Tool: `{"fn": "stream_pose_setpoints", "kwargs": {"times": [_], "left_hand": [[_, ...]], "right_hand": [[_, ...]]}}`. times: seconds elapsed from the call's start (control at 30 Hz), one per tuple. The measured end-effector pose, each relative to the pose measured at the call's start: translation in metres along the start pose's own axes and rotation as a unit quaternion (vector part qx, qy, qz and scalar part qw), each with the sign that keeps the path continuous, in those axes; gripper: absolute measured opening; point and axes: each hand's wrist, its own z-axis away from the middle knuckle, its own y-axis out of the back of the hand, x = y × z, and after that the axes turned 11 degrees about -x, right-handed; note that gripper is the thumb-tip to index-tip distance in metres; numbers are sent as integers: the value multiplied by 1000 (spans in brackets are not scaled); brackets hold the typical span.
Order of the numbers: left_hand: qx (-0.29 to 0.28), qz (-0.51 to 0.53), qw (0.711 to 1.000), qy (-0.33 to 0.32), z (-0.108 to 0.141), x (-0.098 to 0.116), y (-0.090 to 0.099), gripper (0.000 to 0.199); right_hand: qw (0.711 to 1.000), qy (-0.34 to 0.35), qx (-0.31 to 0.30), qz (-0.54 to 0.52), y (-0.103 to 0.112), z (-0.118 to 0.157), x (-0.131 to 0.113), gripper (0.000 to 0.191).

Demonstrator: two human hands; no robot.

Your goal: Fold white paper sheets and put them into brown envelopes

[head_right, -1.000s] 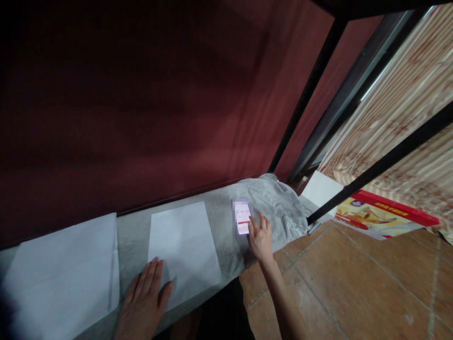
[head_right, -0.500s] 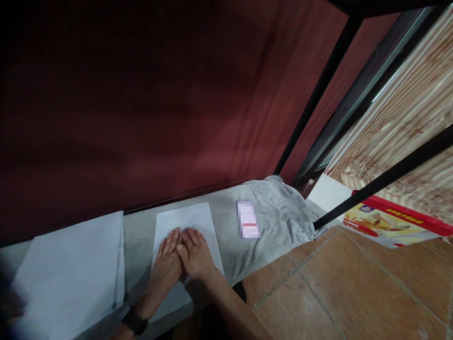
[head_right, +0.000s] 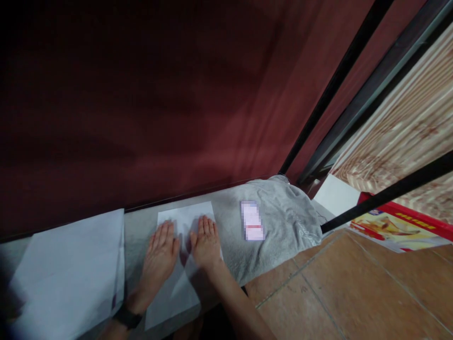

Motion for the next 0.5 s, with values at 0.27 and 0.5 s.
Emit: {"fn": "stream_pose_setpoints", "kwargs": {"times": [0.27, 0.5], "left_hand": [[-57, -20, 998, -6, -44, -1, -23, 56], [-1, -3, 998, 61, -21, -18, -14, 63]], "right_hand": [[998, 39, -39, 43, -11, -50, -7, 51], [994, -4, 32, 107, -15, -34, 14, 57]]}}
